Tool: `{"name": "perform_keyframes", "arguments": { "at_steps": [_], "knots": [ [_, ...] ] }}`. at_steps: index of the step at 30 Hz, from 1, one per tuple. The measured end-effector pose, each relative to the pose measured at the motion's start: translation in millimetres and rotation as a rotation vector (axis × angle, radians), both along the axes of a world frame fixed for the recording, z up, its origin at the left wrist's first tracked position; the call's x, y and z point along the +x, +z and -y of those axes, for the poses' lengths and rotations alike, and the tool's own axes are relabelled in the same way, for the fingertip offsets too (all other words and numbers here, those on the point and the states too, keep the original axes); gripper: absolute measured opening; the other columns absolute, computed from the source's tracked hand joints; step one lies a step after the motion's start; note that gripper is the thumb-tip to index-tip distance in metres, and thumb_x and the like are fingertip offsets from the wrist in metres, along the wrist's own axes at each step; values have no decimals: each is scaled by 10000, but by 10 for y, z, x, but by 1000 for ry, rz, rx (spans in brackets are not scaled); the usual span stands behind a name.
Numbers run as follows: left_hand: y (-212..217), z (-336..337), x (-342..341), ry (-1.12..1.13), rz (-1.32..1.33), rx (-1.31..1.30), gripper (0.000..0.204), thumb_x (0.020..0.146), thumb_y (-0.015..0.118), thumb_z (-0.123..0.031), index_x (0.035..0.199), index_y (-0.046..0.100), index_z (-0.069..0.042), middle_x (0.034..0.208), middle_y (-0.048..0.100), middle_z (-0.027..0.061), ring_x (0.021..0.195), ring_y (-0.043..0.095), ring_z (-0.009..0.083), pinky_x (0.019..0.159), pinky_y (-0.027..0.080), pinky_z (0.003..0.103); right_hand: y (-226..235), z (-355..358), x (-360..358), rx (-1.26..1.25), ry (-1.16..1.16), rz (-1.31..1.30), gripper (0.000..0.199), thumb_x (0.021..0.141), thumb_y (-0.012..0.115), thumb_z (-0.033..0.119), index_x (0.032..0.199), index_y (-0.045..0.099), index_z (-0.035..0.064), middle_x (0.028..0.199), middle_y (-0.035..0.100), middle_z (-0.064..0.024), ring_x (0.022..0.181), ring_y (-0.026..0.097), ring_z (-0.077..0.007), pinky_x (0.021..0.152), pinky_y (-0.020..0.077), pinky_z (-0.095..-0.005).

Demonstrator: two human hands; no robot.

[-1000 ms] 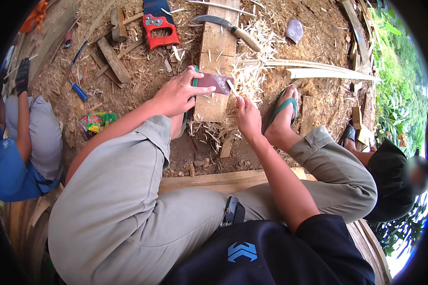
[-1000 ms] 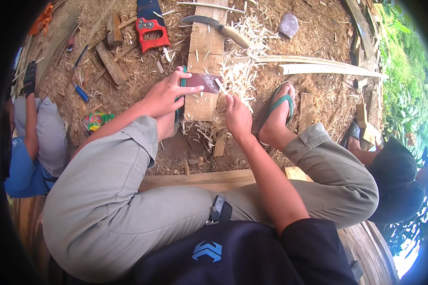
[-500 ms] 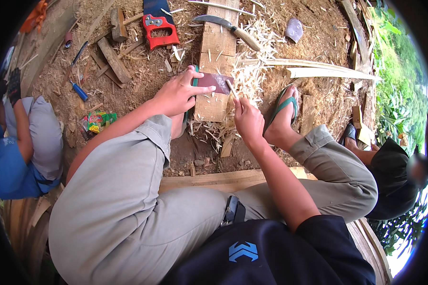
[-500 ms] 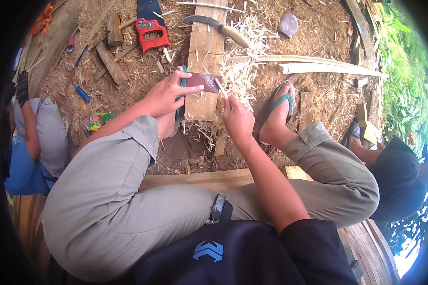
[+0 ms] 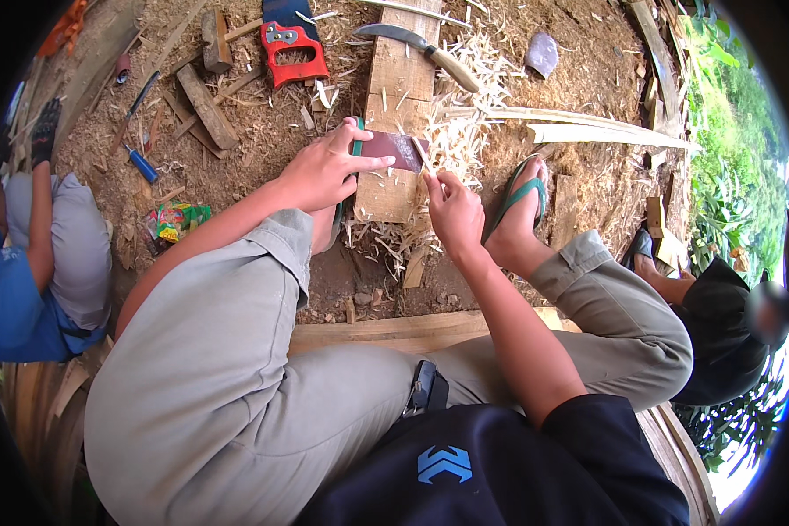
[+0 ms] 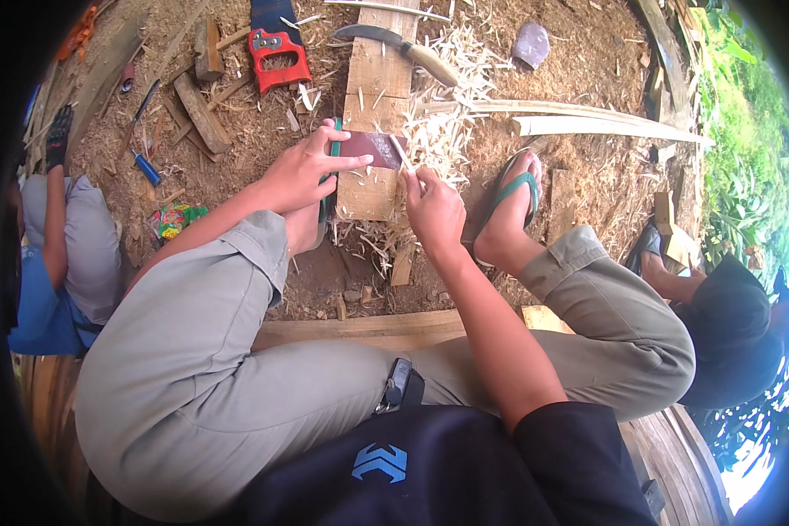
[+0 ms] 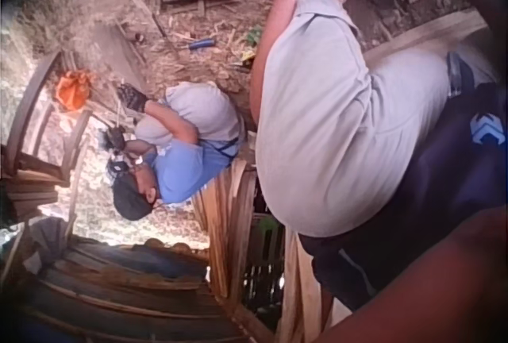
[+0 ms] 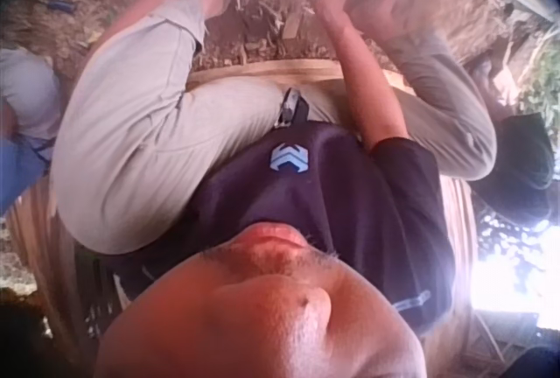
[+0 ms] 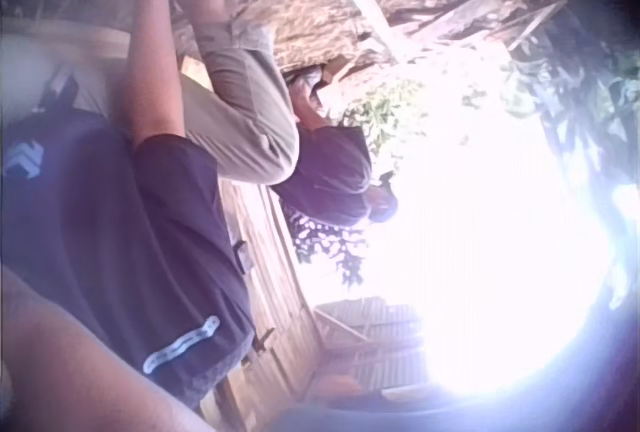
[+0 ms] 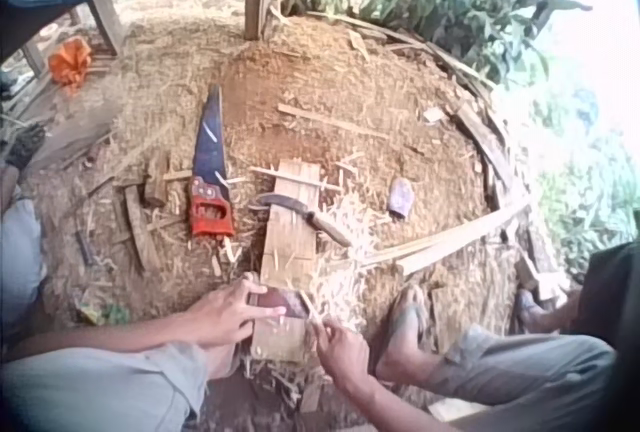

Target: The person sits on the ground and uses a sanding block to smooth a small wooden stick. They hold the sanding block in their left hand and rub the stick against it with their right hand. The person occasionally lifts the stick to inspect the surface before continuing to sand.

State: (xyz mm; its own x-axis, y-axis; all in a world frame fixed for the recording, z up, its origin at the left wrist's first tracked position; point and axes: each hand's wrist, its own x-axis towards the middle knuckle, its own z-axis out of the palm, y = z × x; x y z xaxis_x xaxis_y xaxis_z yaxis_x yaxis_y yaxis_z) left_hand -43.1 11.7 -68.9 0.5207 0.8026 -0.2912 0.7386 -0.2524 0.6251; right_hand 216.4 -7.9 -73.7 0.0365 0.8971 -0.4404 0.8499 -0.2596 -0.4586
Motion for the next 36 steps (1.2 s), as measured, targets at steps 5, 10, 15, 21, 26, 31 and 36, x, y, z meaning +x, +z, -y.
{"name": "perform_keyframes", "arguments": {
  "at_steps": [5,10,15,21,26,31,36],
  "knots": [
    [-60,15,0,-23,-2,71,630,817,676,-50,1359,665,-371,1451,449,113,1414,451,347,1149,459,464,-96,149,76,-24,-33,-20,351,978,668,436,1031,747,98,731,693,-175,684,681,-382,669,522,-468],
    [-8,-1,6,-8,-13,18,634,817,678,-48,1357,664,-380,1455,445,115,1408,456,347,1143,464,461,-153,140,85,-45,-38,-11,370,964,686,451,1065,762,103,727,698,-160,672,685,-351,673,527,-444],
    [-15,10,16,6,-12,-14,631,825,672,-45,1360,662,-379,1467,436,116,1398,465,350,1139,464,459,-55,4,23,-171,-90,-60,425,958,689,490,1043,782,84,692,687,-161,644,676,-327,661,526,-422],
    [-62,-14,-12,-22,3,69,656,808,684,-37,1363,659,-385,1459,442,114,1392,474,349,1142,463,456,-190,135,102,-114,-148,-89,448,949,699,500,1071,792,79,666,688,-136,595,666,-216,626,514,-388],
    [-42,21,4,1,3,76,644,806,683,-40,1357,666,-374,1429,456,116,1396,471,347,1151,453,462,-143,5,51,-168,-137,-135,464,961,693,495,986,786,42,582,612,-91,517,527,-142,549,443,-357],
    [-71,18,-2,-30,-5,83,623,815,683,-50,1350,670,-369,1450,447,122,1423,438,349,1161,442,462,-249,101,164,-133,-124,-109,457,958,696,502,1005,802,59,592,633,-64,528,575,-136,556,462,-353],
    [-11,-14,22,-12,-16,30,614,835,659,-51,1358,661,-372,1445,446,109,1410,452,344,1146,459,465,-152,118,121,-212,-190,-114,418,939,706,497,1062,807,111,665,693,-110,617,663,-245,654,519,-396]
  ]
}}
